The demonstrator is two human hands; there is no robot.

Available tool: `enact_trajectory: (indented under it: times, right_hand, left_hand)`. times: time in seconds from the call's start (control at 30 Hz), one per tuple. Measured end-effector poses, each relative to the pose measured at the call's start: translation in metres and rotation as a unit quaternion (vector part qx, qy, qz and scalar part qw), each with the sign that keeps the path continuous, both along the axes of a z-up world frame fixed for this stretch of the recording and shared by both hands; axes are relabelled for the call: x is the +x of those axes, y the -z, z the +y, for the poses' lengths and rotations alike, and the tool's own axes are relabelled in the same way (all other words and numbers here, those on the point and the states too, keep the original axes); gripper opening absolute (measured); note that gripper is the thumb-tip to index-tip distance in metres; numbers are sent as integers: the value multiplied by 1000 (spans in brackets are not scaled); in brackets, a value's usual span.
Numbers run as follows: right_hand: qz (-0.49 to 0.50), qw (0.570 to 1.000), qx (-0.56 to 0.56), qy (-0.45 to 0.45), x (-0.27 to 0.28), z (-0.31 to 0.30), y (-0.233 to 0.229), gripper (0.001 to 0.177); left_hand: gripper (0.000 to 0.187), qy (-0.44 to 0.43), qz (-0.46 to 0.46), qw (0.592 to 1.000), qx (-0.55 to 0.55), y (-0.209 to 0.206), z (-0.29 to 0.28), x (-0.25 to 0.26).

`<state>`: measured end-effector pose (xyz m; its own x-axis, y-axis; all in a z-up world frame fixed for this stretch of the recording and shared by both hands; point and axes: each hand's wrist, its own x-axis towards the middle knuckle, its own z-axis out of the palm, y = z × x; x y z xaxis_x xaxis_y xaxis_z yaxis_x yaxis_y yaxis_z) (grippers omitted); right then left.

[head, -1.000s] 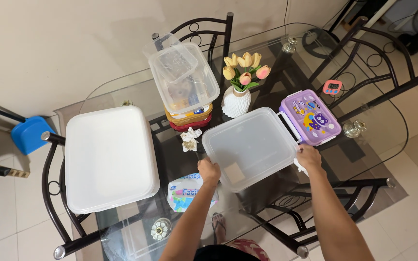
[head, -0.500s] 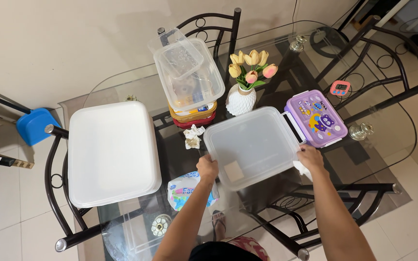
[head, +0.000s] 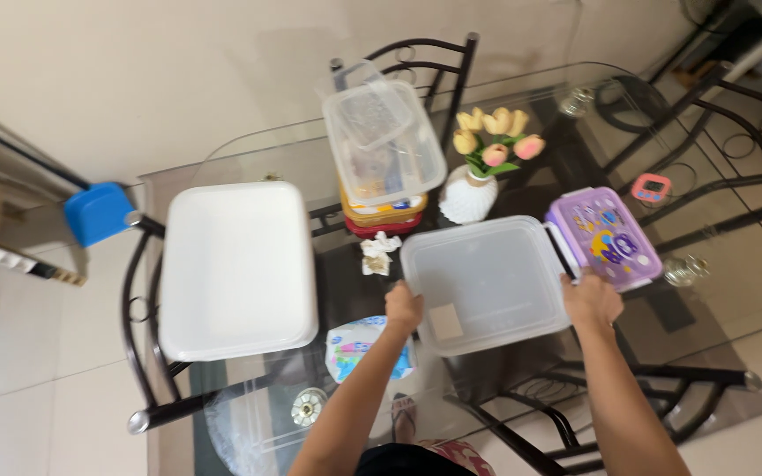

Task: The person wipes the exterior surfaces of several clear plastic food storage containers and their lids using a white tissue. They handle the containers one at a time, wiping the sides and tops, then placing them back on the glass table.

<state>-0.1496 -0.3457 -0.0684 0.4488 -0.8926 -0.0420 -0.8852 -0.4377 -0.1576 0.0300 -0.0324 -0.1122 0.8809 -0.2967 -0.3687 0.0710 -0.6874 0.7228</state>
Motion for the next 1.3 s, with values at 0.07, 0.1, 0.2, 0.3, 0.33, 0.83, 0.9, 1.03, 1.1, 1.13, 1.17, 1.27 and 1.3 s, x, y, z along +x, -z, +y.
enact_trajectory:
  times: [0.07, 0.1, 0.2, 0.3, 0.33, 0.83, 0.9, 1.03, 1.1, 1.13, 1.17, 1.27, 1.3]
  right_hand:
    - [-105, 994, 19, 6, 16, 12, -10, 45]
    - [-233, 965, 116, 18, 26, 21, -13, 41]
    - [-465, 821, 331, 18, 58, 58, -19, 31]
    - [-446, 797, 405, -27, 86, 118, -16, 24]
    - [-425, 794, 433, -31, 96, 140, -14, 25]
    - [-156, 869, 356, -306, 192, 402, -50, 60]
    - [-125, 887, 277, -348, 195, 413, -56, 60]
    - [-186, 888, 218, -360, 197, 416, -64, 67]
    - [-190, 889, 207, -361, 197, 415, -70, 57]
    - [-236, 866, 311, -312, 197, 414, -74, 54]
    - [-279, 828, 410, -260, 198, 411, -80, 51]
    - [-359, 698, 593, -180, 199, 400, -101, 45]
    - [-376, 654, 635, -166, 198, 396, -110, 45]
  left_hand:
    - [43, 37, -93, 992, -77, -30, 12, -6]
    - [41, 26, -135, 983, -125, -45, 19, -9]
    - [37, 1, -243, 951, -194, -83, 53, -2]
    - [39, -41, -338, 927, -160, -103, 103, 15]
    - [41, -57, -370, 917, -137, -106, 125, 23]
    - [30, -332, -324, 882, 82, -111, 362, 65]
    - [27, -335, -327, 880, 80, -115, 359, 66]
    - [35, -333, -366, 866, 74, -128, 353, 68]
    - [36, -366, -318, 874, 23, -138, 353, 69]
    - [37, -382, -293, 877, -2, -142, 353, 70]
    - [38, -409, -260, 869, -96, -148, 354, 71]
    - [45, -441, -180, 813, -334, -158, 360, 72]
    - [45, -433, -172, 795, -388, -159, 361, 71]
